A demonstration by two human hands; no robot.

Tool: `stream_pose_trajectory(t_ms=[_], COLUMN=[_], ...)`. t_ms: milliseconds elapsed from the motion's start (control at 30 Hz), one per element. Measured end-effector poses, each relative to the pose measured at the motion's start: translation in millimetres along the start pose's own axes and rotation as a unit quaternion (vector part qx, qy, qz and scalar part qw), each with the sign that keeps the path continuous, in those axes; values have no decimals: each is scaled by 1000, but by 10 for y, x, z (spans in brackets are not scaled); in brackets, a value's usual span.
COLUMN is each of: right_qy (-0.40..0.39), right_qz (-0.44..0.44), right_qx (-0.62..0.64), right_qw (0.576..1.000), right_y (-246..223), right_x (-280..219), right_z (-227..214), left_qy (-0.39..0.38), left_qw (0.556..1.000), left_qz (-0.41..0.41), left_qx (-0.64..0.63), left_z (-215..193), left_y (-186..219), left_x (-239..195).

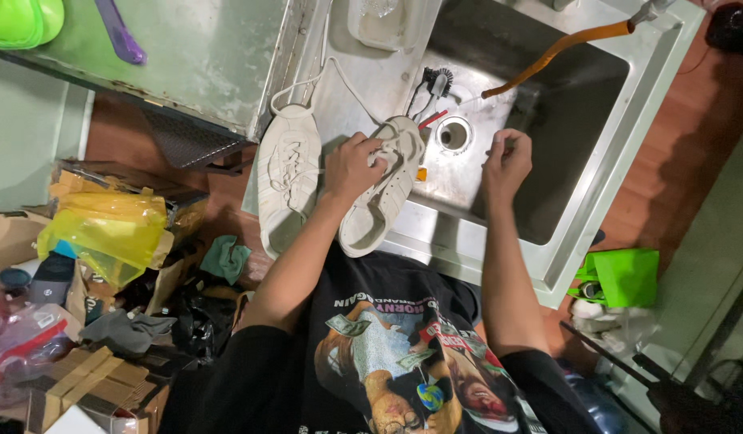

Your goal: The person cleans a pair of white sneakers placed on a kitchen counter. They use a toothbrush to scrub the laces and upper parts of the shoes, occasionally rinsing the brush under running water from the sink faucet.

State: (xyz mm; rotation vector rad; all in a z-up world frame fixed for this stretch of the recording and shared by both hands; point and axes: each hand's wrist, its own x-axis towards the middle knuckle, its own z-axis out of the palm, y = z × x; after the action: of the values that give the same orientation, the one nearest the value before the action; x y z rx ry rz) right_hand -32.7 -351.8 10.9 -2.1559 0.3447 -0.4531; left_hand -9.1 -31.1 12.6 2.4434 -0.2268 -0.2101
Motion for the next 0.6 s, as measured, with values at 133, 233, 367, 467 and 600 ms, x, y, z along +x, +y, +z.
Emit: stream_pose_trajectory(t_ms=[133, 233, 367, 467, 600], right_qy=[-211, -336, -251, -204, -81], right_qz=[9, 63, 77, 58, 50], right_qx=[8, 7, 40, 28, 129], right_qw=[977, 940, 964, 977, 987], right_y=[-216, -493, -542, -475, -69], right_x=[-149, -436, -631, -613, -409], right_z=[2, 224, 652, 853, 789], left_qy=[2, 0, 9, -1, -13], left_qw=[999, 999, 999, 999, 999], left_qz=[-15, -17, -28, -33, -26], left_qx=[-43, -46, -46, -34, -26], left_z=[-107, -121, -207, -282, -116], left_y=[50, 73, 120, 133, -99], left_x=[-18, -25, -40, -19, -64])
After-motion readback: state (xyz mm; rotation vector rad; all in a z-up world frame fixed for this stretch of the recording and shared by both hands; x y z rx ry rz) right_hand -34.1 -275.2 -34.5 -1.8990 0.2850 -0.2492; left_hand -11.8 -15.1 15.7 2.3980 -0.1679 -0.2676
